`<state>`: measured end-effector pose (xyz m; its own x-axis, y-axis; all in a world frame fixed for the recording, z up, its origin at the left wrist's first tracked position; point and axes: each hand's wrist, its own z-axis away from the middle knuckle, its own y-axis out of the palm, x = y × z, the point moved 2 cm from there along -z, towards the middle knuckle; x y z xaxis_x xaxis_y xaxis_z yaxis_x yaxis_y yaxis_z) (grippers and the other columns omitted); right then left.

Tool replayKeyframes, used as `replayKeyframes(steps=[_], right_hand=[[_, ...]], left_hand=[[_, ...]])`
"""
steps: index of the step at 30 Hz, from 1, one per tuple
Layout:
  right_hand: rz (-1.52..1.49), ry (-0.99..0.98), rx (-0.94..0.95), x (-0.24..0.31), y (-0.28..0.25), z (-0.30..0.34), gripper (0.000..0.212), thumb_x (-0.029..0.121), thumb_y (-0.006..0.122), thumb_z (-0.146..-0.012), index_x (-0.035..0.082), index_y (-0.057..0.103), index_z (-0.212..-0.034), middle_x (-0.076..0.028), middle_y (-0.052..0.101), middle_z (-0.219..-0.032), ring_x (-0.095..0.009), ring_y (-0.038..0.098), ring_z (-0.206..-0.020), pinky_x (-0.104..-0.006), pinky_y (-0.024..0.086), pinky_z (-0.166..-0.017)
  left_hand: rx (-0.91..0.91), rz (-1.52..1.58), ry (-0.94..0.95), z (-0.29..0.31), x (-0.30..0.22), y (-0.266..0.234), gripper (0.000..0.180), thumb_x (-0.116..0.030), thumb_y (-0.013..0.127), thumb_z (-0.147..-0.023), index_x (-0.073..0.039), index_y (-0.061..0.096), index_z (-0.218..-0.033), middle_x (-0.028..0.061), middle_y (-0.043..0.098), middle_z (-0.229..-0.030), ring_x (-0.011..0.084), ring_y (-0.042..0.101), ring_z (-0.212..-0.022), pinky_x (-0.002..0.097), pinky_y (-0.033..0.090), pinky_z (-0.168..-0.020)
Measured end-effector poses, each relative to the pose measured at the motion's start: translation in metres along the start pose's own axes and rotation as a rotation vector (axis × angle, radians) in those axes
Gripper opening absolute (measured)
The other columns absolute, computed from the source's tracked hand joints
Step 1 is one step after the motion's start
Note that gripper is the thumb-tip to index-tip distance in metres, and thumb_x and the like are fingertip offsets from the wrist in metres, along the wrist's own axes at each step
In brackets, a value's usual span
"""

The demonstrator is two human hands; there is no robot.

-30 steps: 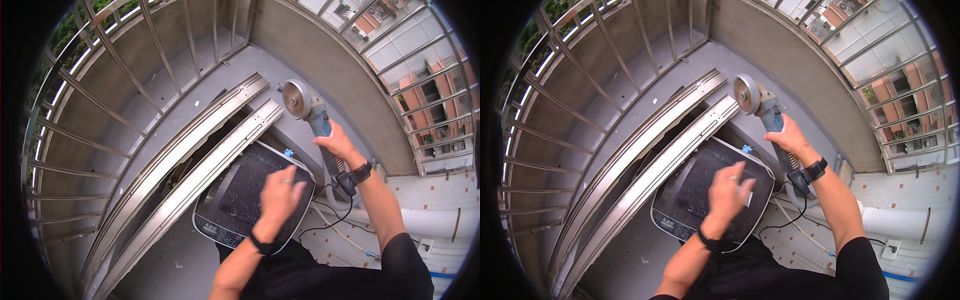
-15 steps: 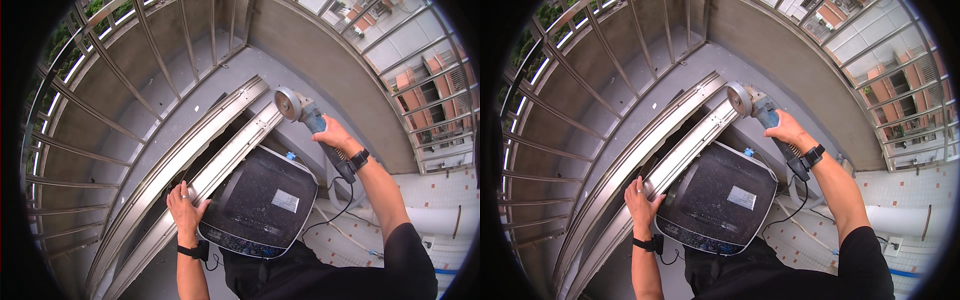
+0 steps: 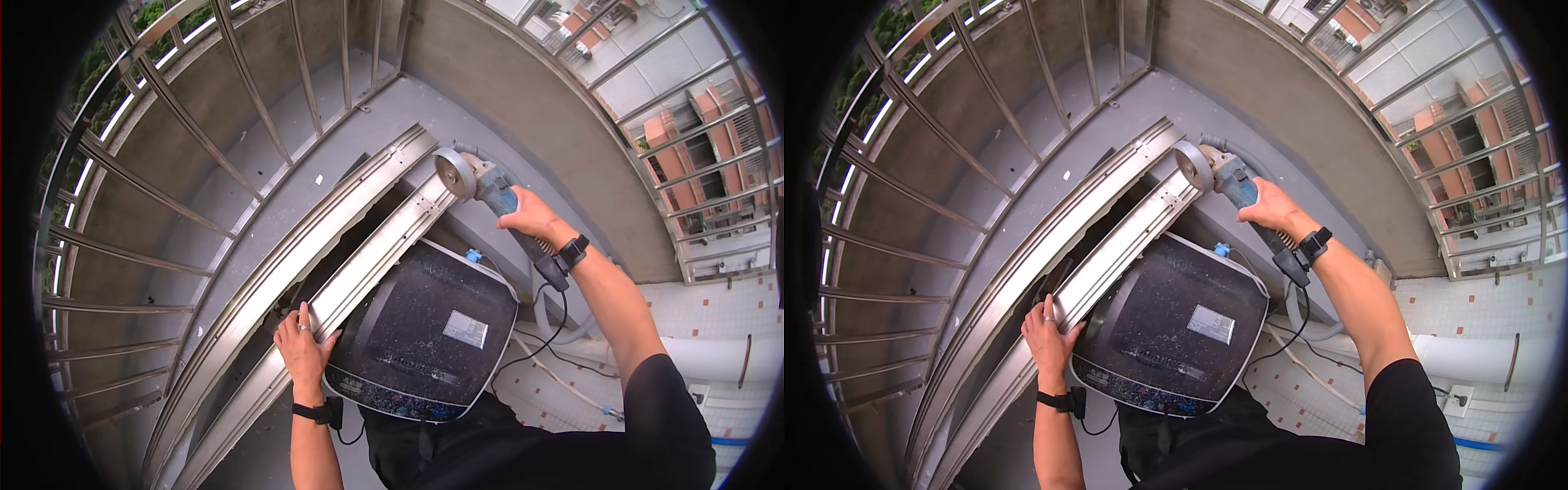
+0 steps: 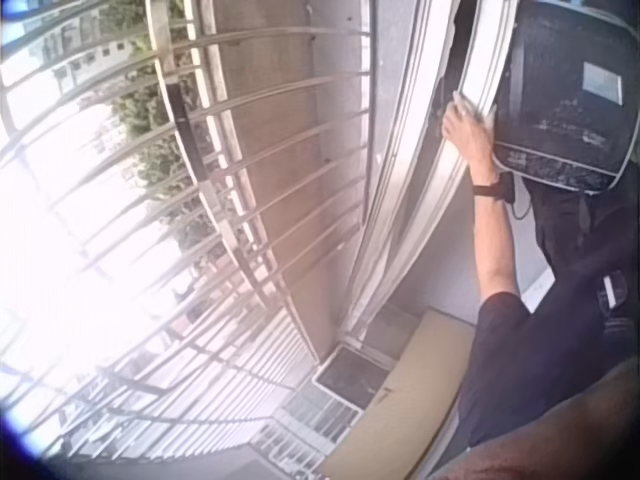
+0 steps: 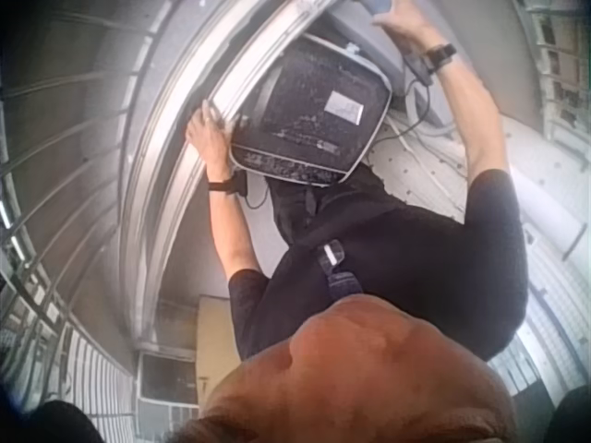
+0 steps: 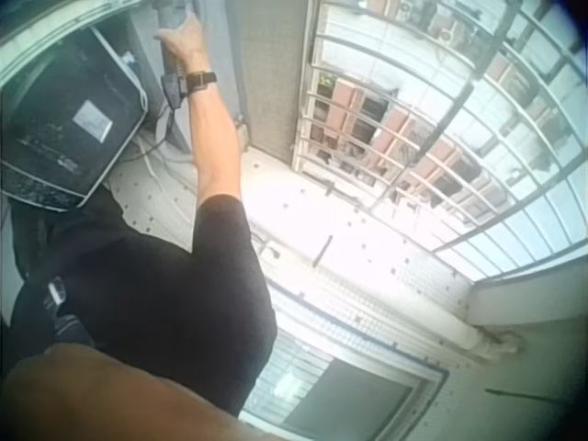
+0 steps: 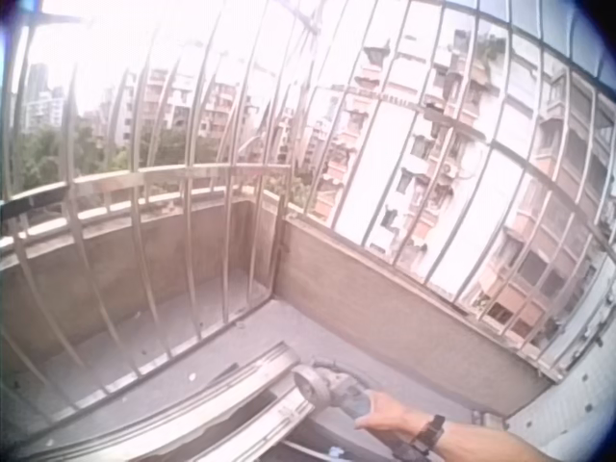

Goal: The person cuts through metal window or door frames using an angle grinder and then moves one of the cut sections.

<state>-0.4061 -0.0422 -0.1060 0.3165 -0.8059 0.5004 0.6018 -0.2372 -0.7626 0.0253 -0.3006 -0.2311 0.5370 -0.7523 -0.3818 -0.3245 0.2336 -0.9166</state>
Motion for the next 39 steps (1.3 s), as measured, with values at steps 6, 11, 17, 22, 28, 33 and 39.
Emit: replayKeyframes(steps=[6, 11, 17, 22, 28, 33, 39], right_hand=[[-0.009, -0.024, -0.027, 0.0, -0.004, -0.002, 0.061, 0.03, 0.084, -0.065, -0.002, 0.059, -0.11, -0.014, 0.066, -0.094, -0.024, 0.064, -0.089, -0.0364, 0.052, -0.083], [-0.028, -0.012, -0.094, -0.001, -0.019, 0.001, 0.058, 0.029, 0.084, -0.065, -0.002, 0.06, -0.108, -0.014, 0.066, -0.094, -0.024, 0.065, -0.088, -0.037, 0.052, -0.083], [-0.02, 0.031, -0.106, -0.009, -0.032, 0.004, 0.058, 0.029, 0.083, -0.066, -0.001, 0.061, -0.111, -0.014, 0.067, -0.096, -0.024, 0.065, -0.09, -0.0359, 0.052, -0.085], [0.01, 0.036, -0.113, -0.012, -0.034, 0.006, 0.059, 0.031, 0.082, -0.066, -0.001, 0.061, -0.112, -0.014, 0.067, -0.098, -0.025, 0.065, -0.092, -0.0369, 0.052, -0.086], [0.037, 0.047, -0.121, -0.011, -0.035, 0.008, 0.059, 0.031, 0.082, -0.066, -0.001, 0.061, -0.11, -0.015, 0.067, -0.097, -0.026, 0.066, -0.091, -0.0371, 0.052, -0.086], [0.001, 0.073, -0.114, -0.007, -0.036, 0.012, 0.059, 0.031, 0.083, -0.066, -0.001, 0.061, -0.111, -0.015, 0.068, -0.098, -0.026, 0.066, -0.091, -0.0368, 0.052, -0.085], [-0.032, 0.089, -0.124, -0.014, -0.038, 0.013, 0.061, 0.031, 0.083, -0.067, 0.0, 0.061, -0.115, -0.015, 0.068, -0.099, -0.025, 0.065, -0.093, -0.0368, 0.052, -0.086]], left_hand=[[-0.005, -0.007, 0.008, 0.0, 0.001, 0.002, 0.095, -0.032, 0.094, -0.061, -0.006, 0.052, -0.142, 0.0134, 0.059, -0.126, 0.0343, 0.054, -0.116, 0.0476, 0.041, -0.099], [-0.033, -0.007, 0.011, -0.001, 0.0, 0.004, 0.095, -0.031, 0.094, -0.059, -0.007, 0.053, -0.14, 0.0134, 0.059, -0.124, 0.0338, 0.055, -0.115, 0.0471, 0.04, -0.098], [-0.023, -0.019, 0.008, 0.002, 0.0, 0.004, 0.096, -0.03, 0.094, -0.059, -0.005, 0.051, -0.141, 0.0135, 0.059, -0.125, 0.0339, 0.055, -0.116, 0.0474, 0.04, -0.099], [-0.025, -0.013, -0.001, 0.004, 0.002, 0.006, 0.098, -0.029, 0.094, -0.059, -0.004, 0.048, -0.142, 0.0136, 0.059, -0.126, 0.0339, 0.055, -0.116, 0.0477, 0.04, -0.1], [-0.038, 0.001, 0.008, 0.003, 0.001, 0.007, 0.099, -0.029, 0.095, -0.059, -0.004, 0.048, -0.142, 0.014, 0.059, -0.126, 0.0341, 0.055, -0.116, 0.0477, 0.04, -0.101], [-0.024, -0.006, -0.011, 0.004, 0.002, 0.007, 0.096, -0.029, 0.095, -0.06, -0.003, 0.049, -0.141, 0.0132, 0.059, -0.128, 0.0339, 0.054, -0.119, 0.0481, 0.04, -0.102], [0.001, -0.009, -0.005, 0.005, 0.003, 0.006, 0.098, -0.028, 0.094, -0.06, -0.002, 0.047, -0.143, 0.0141, 0.058, -0.13, 0.0344, 0.053, -0.12, 0.0486, 0.039, -0.103]])
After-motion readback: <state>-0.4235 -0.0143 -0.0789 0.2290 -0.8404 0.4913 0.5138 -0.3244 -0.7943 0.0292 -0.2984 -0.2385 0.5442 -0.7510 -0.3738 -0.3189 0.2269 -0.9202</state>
